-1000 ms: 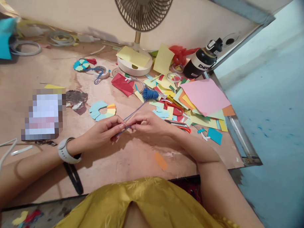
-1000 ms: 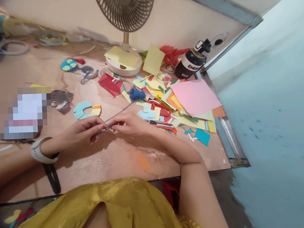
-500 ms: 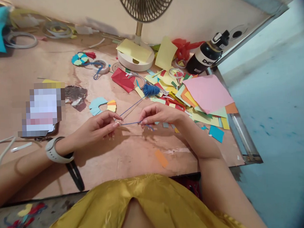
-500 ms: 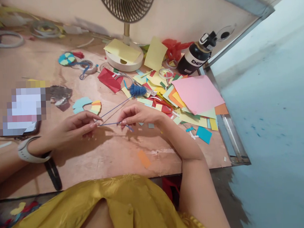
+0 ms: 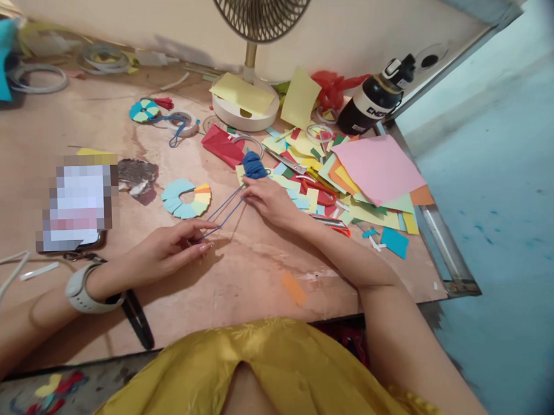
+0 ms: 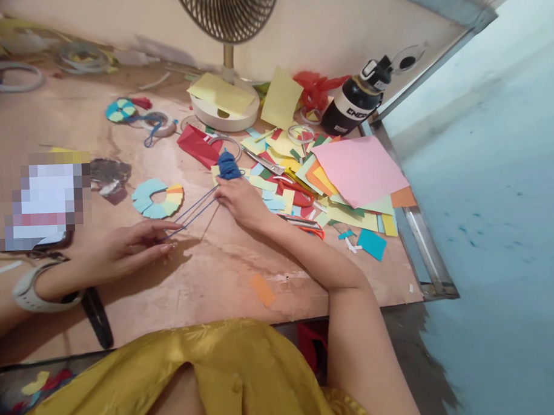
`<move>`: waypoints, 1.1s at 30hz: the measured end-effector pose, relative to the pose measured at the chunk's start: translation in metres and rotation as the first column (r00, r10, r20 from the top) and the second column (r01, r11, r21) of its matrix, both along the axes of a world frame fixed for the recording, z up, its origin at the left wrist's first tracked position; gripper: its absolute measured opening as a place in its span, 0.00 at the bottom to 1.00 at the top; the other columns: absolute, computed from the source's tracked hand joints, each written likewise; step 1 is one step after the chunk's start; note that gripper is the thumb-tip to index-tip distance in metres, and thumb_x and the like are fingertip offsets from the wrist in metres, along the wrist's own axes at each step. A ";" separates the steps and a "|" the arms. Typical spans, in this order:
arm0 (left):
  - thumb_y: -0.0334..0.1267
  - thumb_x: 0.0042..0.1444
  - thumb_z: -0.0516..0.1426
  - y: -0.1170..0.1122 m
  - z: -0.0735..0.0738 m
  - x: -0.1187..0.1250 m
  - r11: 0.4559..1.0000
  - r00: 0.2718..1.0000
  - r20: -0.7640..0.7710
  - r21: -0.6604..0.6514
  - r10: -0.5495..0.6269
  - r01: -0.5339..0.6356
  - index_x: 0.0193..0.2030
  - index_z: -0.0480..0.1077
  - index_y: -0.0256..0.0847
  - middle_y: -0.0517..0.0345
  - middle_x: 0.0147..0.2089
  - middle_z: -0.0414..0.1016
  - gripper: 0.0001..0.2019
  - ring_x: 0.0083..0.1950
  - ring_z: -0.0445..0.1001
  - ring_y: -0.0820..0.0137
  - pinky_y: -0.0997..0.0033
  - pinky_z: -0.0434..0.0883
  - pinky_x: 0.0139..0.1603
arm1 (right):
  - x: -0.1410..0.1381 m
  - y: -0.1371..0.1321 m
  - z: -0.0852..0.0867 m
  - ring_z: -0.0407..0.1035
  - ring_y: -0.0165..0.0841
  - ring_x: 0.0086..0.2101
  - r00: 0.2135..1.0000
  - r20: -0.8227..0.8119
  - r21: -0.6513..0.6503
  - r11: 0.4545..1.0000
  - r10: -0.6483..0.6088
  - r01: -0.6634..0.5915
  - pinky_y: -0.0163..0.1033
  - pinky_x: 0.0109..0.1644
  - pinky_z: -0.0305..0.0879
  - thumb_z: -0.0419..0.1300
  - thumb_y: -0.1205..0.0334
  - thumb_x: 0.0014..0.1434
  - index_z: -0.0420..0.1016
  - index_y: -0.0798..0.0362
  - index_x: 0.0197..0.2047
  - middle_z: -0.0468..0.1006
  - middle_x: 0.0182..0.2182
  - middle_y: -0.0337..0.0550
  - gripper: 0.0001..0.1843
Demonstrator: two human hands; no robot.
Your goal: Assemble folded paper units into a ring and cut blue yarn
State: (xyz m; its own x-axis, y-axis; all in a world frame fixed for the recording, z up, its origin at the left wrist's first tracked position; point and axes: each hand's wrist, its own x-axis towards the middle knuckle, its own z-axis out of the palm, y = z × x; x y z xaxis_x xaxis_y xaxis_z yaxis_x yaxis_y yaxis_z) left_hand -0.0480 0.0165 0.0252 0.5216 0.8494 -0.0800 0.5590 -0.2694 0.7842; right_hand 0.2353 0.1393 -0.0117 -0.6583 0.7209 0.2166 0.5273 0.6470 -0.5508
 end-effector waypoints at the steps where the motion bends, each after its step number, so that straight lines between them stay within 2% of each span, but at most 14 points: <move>1: 0.48 0.72 0.55 -0.001 0.000 0.000 1.000 1.000 -0.011 0.006 -0.004 0.004 0.69 0.68 0.42 0.55 0.40 0.84 0.23 0.35 0.81 0.68 0.73 0.75 0.35 | 0.003 0.002 0.002 0.75 0.47 0.59 0.997 0.038 0.024 0.997 -0.069 0.068 0.54 0.64 0.67 0.61 0.70 0.68 0.83 0.53 0.45 0.81 0.60 0.57 0.09; 3: 0.47 0.72 0.55 -0.003 -0.001 0.002 1.000 1.000 -0.010 0.011 -0.011 0.011 0.71 0.65 0.44 0.52 0.45 0.85 0.24 0.39 0.83 0.66 0.72 0.77 0.39 | 0.009 0.007 0.006 0.74 0.49 0.60 0.981 0.096 0.059 0.984 -0.171 0.166 0.56 0.64 0.67 0.61 0.72 0.66 0.84 0.54 0.45 0.82 0.59 0.57 0.10; 5: 0.48 0.71 0.54 -0.003 0.000 0.004 1.000 1.000 -0.001 0.001 0.014 -0.014 0.72 0.63 0.45 0.50 0.48 0.86 0.25 0.43 0.85 0.62 0.69 0.79 0.43 | 0.015 0.010 0.010 0.75 0.50 0.59 0.969 0.141 0.080 0.978 -0.204 0.194 0.57 0.63 0.68 0.60 0.72 0.66 0.84 0.54 0.45 0.82 0.59 0.57 0.11; 10: 0.50 0.68 0.57 0.000 0.009 0.010 0.986 0.987 0.002 0.040 0.163 -0.163 0.66 0.67 0.46 0.48 0.48 0.87 0.22 0.45 0.86 0.57 0.67 0.79 0.42 | 0.023 0.007 0.014 0.75 0.50 0.56 0.961 0.193 0.165 0.972 -0.196 0.165 0.57 0.60 0.71 0.59 0.71 0.67 0.84 0.53 0.42 0.82 0.60 0.55 0.11; 14: 0.50 0.66 0.55 0.004 0.017 0.010 0.983 0.984 -0.075 0.099 0.162 -0.154 0.63 0.71 0.44 0.49 0.46 0.87 0.22 0.41 0.86 0.58 0.67 0.77 0.40 | 0.023 0.010 0.009 0.73 0.45 0.59 0.968 0.167 0.278 0.951 -0.187 0.136 0.53 0.63 0.69 0.55 0.71 0.69 0.83 0.54 0.48 0.80 0.61 0.54 0.14; 17: 0.51 0.65 0.57 0.007 0.017 0.009 0.980 0.979 -0.096 0.106 0.180 -0.169 0.64 0.72 0.43 0.52 0.42 0.87 0.24 0.36 0.84 0.60 0.69 0.74 0.38 | 0.019 0.019 0.003 0.73 0.43 0.57 0.972 0.196 0.314 0.948 -0.126 0.059 0.50 0.63 0.69 0.51 0.70 0.72 0.82 0.54 0.50 0.79 0.63 0.53 0.17; 19: 0.49 0.65 0.58 0.008 0.016 0.008 0.983 0.985 -0.073 0.112 0.154 -0.145 0.66 0.72 0.45 0.54 0.41 0.86 0.25 0.35 0.83 0.62 0.70 0.73 0.37 | 0.016 0.024 0.000 0.73 0.42 0.54 0.968 0.244 0.321 0.947 -0.050 -0.033 0.48 0.60 0.69 0.49 0.70 0.74 0.82 0.54 0.49 0.76 0.66 0.53 0.18; 21: 0.46 0.66 0.58 0.007 0.016 0.008 0.983 0.995 -0.048 0.165 0.084 -0.075 0.67 0.71 0.47 0.56 0.40 0.85 0.23 0.32 0.81 0.66 0.72 0.72 0.36 | 0.014 0.028 -0.001 0.73 0.42 0.51 0.954 0.301 0.326 0.941 -0.009 -0.094 0.48 0.57 0.68 0.48 0.70 0.74 0.82 0.55 0.49 0.78 0.64 0.54 0.19; 23: 0.42 0.68 0.58 0.006 0.018 0.007 0.970 0.999 -0.036 0.243 0.009 0.000 0.68 0.70 0.48 0.59 0.38 0.84 0.22 0.31 0.79 0.69 0.73 0.71 0.36 | 0.015 0.030 0.000 0.72 0.44 0.49 0.936 0.350 0.339 0.937 -0.042 -0.085 0.48 0.55 0.67 0.49 0.71 0.73 0.81 0.58 0.50 0.82 0.57 0.57 0.18; 25: 0.41 0.70 0.58 0.006 0.023 0.007 0.950 0.999 -0.046 0.311 -0.010 0.024 0.68 0.69 0.48 0.60 0.39 0.83 0.21 0.33 0.78 0.71 0.73 0.71 0.39 | 0.022 0.031 0.005 0.72 0.45 0.48 0.923 0.366 0.365 0.931 -0.119 -0.025 0.48 0.54 0.66 0.50 0.71 0.72 0.81 0.59 0.49 0.84 0.50 0.59 0.17; 27: 0.43 0.70 0.59 0.011 0.030 0.009 0.927 0.995 -0.081 0.373 0.053 -0.019 0.69 0.67 0.47 0.60 0.41 0.83 0.22 0.33 0.77 0.71 0.73 0.70 0.38 | 0.032 0.033 0.014 0.72 0.45 0.48 0.920 0.347 0.397 0.917 -0.181 0.031 0.48 0.53 0.65 0.50 0.72 0.71 0.81 0.59 0.47 0.84 0.48 0.59 0.17; 29: 0.46 0.71 0.57 0.021 0.038 0.013 0.890 0.968 -0.154 0.442 0.198 -0.112 0.71 0.65 0.47 0.58 0.41 0.83 0.24 0.31 0.76 0.69 0.71 0.67 0.34 | 0.044 0.036 0.025 0.73 0.45 0.49 0.923 0.301 0.438 0.895 -0.240 0.090 0.48 0.52 0.65 0.50 0.73 0.70 0.81 0.57 0.48 0.83 0.49 0.58 0.17; 30: 0.47 0.70 0.56 0.027 0.042 0.016 0.868 0.949 -0.194 0.479 0.248 -0.129 0.71 0.66 0.47 0.55 0.41 0.83 0.24 0.34 0.78 0.65 0.70 0.67 0.35 | 0.050 0.038 0.032 0.73 0.46 0.49 0.918 0.272 0.467 0.874 -0.289 0.137 0.49 0.51 0.65 0.50 0.72 0.71 0.81 0.57 0.48 0.83 0.49 0.58 0.18; 33: 0.47 0.70 0.55 0.043 0.055 0.030 0.850 0.896 -0.296 0.507 0.332 -0.147 0.69 0.70 0.45 0.43 0.45 0.82 0.23 0.48 0.80 0.52 0.64 0.69 0.39 | 0.065 0.041 0.049 0.74 0.47 0.46 0.889 0.227 0.549 0.806 -0.397 0.220 0.49 0.49 0.65 0.49 0.70 0.72 0.81 0.55 0.46 0.84 0.45 0.56 0.17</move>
